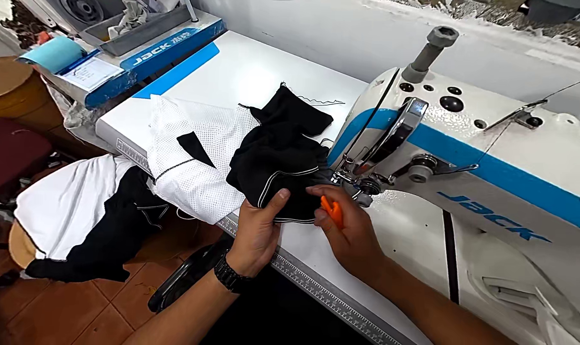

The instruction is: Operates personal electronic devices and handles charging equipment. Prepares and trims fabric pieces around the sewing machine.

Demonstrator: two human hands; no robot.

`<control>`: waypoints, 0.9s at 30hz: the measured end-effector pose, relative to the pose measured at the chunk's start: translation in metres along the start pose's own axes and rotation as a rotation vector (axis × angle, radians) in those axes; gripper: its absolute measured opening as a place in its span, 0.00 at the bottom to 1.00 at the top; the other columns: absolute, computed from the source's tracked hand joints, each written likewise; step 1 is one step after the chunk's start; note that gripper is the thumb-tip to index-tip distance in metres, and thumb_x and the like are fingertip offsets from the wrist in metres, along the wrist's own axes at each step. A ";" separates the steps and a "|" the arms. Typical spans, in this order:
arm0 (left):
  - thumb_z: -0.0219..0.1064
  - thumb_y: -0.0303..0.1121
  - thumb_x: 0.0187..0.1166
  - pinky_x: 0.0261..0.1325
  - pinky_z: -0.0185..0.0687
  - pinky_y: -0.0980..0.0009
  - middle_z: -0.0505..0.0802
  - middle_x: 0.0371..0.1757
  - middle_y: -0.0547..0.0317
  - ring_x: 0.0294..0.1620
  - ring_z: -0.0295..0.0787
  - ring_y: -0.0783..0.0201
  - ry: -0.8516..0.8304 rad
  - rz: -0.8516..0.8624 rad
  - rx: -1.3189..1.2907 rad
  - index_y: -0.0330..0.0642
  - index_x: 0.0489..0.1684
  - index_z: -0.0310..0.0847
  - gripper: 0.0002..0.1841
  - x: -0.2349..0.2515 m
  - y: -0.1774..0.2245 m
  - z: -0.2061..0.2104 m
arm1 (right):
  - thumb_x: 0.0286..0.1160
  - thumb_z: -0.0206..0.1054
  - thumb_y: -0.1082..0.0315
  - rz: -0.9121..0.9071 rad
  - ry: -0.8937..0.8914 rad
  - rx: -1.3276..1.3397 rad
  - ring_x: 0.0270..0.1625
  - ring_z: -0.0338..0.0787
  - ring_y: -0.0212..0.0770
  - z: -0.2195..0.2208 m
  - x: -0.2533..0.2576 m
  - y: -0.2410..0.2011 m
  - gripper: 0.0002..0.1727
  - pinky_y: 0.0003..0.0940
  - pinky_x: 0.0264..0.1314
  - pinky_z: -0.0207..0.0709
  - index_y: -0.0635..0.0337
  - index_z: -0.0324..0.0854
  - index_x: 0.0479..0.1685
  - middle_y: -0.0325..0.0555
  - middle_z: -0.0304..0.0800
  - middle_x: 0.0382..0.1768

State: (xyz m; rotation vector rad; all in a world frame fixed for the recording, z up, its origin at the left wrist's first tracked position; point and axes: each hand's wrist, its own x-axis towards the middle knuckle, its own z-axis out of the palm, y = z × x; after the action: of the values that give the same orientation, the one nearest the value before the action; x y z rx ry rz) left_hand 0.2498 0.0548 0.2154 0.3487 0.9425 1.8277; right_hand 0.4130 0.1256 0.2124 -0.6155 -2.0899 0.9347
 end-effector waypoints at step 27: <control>0.72 0.27 0.78 0.51 0.93 0.68 0.94 0.45 0.53 0.43 0.94 0.65 -0.103 -0.027 0.028 0.41 0.55 0.83 0.11 -0.002 0.002 -0.007 | 0.95 0.37 0.57 0.430 -0.462 0.994 0.30 0.93 0.36 -0.001 0.007 -0.007 0.19 0.24 0.30 0.87 0.57 0.67 0.67 0.51 0.91 0.38</control>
State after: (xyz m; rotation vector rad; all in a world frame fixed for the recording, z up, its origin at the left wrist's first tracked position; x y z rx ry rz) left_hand 0.2451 0.0497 0.2126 0.4413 0.8979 1.7560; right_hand 0.4090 0.1267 0.2218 -0.3108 -1.5346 2.3127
